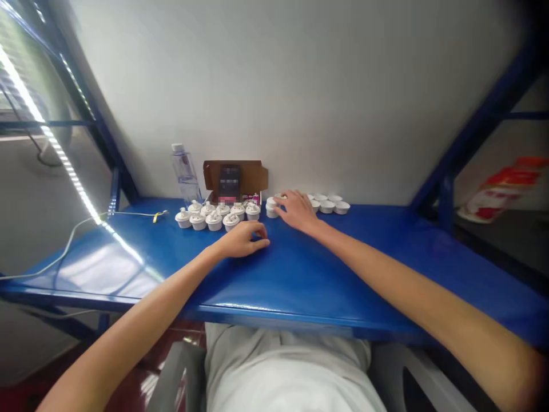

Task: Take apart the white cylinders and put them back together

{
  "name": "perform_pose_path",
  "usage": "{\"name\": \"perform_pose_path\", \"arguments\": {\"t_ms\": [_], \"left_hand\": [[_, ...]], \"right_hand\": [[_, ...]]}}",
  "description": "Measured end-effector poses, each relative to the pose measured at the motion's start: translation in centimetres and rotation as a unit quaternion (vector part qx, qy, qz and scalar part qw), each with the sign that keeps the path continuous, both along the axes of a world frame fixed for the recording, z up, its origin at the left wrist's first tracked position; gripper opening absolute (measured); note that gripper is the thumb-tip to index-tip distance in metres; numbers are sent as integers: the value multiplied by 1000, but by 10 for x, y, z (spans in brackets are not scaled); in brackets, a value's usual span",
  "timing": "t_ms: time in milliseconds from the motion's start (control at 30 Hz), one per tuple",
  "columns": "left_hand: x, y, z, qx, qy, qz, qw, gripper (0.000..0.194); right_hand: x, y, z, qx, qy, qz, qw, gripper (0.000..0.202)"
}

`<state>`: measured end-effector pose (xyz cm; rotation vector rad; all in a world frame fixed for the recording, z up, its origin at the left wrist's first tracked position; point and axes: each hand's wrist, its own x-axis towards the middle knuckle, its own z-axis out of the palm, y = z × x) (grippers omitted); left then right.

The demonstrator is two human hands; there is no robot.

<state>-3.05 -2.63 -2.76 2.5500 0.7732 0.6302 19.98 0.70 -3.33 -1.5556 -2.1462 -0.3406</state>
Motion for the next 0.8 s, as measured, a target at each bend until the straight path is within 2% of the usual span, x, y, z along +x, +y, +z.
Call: {"name": "perform_pose_path", "arguments": {"t_ms": [100,200,300,400,500,567,633,667,733,800], "left_hand": [[0,-1,1,5,4,-1,1000,24],[-1,-2,0,10,8,-4,1000,22],[-1,-1,1,27,16,7,1000,21],[-1,0,2,60,9,37,997,20],[-2,1,0,69,-14,69,995,22],[-2,0,-2,72,-42,84,993,26],[0,0,-4,102,-67,102,987,26],[1,0,-4,129,-71,114,983,26],[5,4,-3,193,-47,135,971,30],[10,12,1,246,14,157,956,38]], "right_hand": [[-5,29,13,-27,-64,-21,997,40],[-8,56,20,-90,-48,-32,994,48],[-7,73,20,-136,-22,-37,990,60],[-5,71,12,-132,-16,-33,991,68],[-6,43,1,-112,-9,-18,994,73],[-5,9,-5,-96,33,64,993,63],[-2,-31,-10,-106,97,169,975,48],[1,-51,-12,-112,132,200,965,43],[8,-83,-14,-141,200,215,946,37],[16,-99,-15,-167,262,215,926,31]]}}
